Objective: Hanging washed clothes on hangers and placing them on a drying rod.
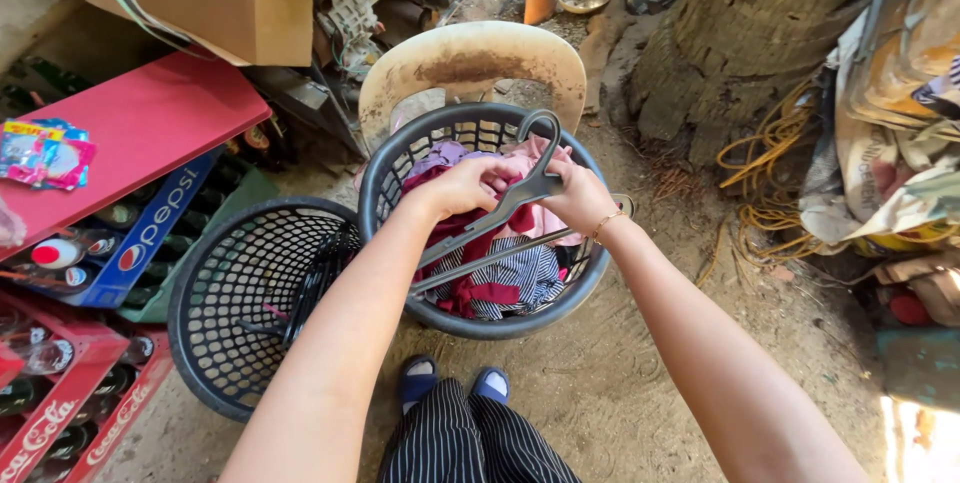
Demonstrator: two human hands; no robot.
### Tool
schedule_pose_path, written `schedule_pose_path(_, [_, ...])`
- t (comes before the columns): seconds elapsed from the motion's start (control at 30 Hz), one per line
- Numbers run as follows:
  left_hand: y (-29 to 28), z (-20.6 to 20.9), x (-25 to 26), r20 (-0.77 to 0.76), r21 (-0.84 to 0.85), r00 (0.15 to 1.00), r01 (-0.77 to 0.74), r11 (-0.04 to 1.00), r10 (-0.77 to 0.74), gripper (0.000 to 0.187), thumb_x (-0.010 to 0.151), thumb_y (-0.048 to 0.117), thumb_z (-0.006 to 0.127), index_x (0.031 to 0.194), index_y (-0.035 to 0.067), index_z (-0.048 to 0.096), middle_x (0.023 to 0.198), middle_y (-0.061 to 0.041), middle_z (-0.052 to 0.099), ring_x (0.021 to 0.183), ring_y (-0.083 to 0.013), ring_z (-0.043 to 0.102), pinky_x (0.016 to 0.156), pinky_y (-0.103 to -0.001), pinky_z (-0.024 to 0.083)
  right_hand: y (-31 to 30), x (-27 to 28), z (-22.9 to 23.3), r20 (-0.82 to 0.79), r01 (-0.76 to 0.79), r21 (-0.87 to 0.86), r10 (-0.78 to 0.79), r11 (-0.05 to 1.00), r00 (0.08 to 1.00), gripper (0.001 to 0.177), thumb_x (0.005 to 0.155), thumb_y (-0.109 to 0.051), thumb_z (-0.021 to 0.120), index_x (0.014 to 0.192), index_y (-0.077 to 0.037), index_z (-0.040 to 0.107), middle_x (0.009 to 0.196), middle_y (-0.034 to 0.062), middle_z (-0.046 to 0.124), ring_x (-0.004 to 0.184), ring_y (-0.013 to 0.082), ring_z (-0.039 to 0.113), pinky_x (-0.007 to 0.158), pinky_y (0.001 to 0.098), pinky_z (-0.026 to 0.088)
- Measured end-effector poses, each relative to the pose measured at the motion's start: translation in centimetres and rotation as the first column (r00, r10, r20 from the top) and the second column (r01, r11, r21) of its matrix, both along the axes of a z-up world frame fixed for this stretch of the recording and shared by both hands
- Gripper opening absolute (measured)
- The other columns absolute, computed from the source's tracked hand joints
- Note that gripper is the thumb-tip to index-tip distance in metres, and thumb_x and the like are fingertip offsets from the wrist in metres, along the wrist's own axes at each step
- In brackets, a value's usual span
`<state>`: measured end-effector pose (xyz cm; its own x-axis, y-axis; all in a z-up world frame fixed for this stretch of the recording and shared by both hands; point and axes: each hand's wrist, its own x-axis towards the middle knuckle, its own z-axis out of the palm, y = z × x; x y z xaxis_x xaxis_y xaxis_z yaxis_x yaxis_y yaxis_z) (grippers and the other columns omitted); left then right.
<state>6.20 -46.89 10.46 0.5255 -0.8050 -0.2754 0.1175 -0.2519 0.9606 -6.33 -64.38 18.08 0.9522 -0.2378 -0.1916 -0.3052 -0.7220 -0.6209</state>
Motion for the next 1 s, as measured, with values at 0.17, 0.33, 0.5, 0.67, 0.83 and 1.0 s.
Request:
schedule_pose_path(0.17, [-1.7, -2.6, 0.6, 0.571, 0.307, 0.804, -0.021, 0.952, -0.167, 0.023, 0.069, 0.026, 0.077, 0.09, 0.033, 0.078, 0.091, 0.009, 0.076, 0.097, -0.0162, 0.073, 0.094, -0.034, 0.057, 1.1, -0.4, -1.3, -0.047, 0.027, -0.031, -0.028, 0.999, 0.998, 0.042, 0.075, -0.038, 0.079, 0.115, -0.03, 0.068, 0.104, 0.0114, 0.076, 0.11, 0.039, 0.068, 0.095, 0.0522, 0.054])
schedule_pose_path(0.33, [-2.2, 1.3, 1.5, 0.267, 0.142, 0.951, -0.201, 0.969, 0.158, 0.021, 0.084, 0.018, 0.071, 0.105, 0.019, 0.071, 0.065, 0.003, 0.071, 0.057, -0.0099, 0.072, 0.063, -0.025, 0.06, 4.5, -1.0, 2.0, -0.066, 0.041, 0.044, -0.038, 0.998, 0.997, 0.048, 0.075, -0.03, 0.08, 0.118, -0.022, 0.062, 0.113, 0.0169, 0.074, 0.116, 0.0388, 0.066, 0.102, 0.0519, 0.051])
schedule_pose_path(0.5, [-3.6, 4.9, 1.1, -0.317, -0.1, 0.923, -0.263, 0.96, 0.22, 0.048, 0.085, 0.01, 0.081, 0.128, 0.005, 0.059, 0.101, -0.015, 0.07, 0.073, -0.0253, 0.078, 0.071, -0.031, 0.07, 5.4, -0.6, 0.6, 0.02, 0.085, 0.133, -0.088, 0.988, 0.996, 0.04, 0.077, -0.024, 0.08, 0.113, -0.012, 0.069, 0.107, 0.0201, 0.075, 0.113, 0.0409, 0.067, 0.098, 0.053, 0.053])
schedule_pose_path(0.67, [0.1, 1.5, 3.7, 0.292, 0.06, 0.942, -0.188, 0.98, 0.163, 0.041, 0.082, 0.011, 0.077, 0.121, 0.015, 0.067, 0.099, -0.012, 0.068, 0.091, -0.0276, 0.073, 0.083, -0.038, 0.064, 2.8, -1.0, -2.5, -0.046, 0.066, 0.007, -0.066, 0.998, 0.997, 0.038, 0.076, -0.034, 0.08, 0.111, -0.019, 0.07, 0.105, 0.0125, 0.076, 0.11, 0.0359, 0.069, 0.095, 0.0506, 0.055])
schedule_pose_path(0.83, [4.9, -7.2, 5.5, 0.498, 0.544, 0.841, -0.111, 0.832, -0.213, 0.048, 0.078, 0.033, 0.077, 0.124, 0.021, 0.07, 0.128, -0.013, 0.069, 0.128, -0.0322, 0.061, 0.111, -0.047, 0.049, 0.2, -2.8, -1.9, -0.228, 0.05, -0.177, -0.09, 0.983, 0.97, 0.048, 0.078, -0.041, 0.076, 0.122, -0.025, 0.068, 0.11, 0.0147, 0.076, 0.114, 0.0367, 0.068, 0.098, 0.05, 0.055])
schedule_pose_path(1.0, [6.5, -5.9, 2.3, 0.372, 0.771, 0.886, -0.129, 0.624, -0.277, 0.053, 0.096, 0.05, 0.058, 0.143, 0.028, 0.048, 0.152, -0.01, 0.042, 0.143, -0.0368, 0.039, 0.115, -0.062, 0.03, -1.2, -5.1, -2.4, -0.371, 0.083, -0.236, -0.168, 0.968, 0.913, 0.054, 0.08, -0.041, 0.074, 0.132, -0.027, 0.066, 0.117, 0.0189, 0.074, 0.119, 0.0378, 0.067, 0.102, 0.0493, 0.054])
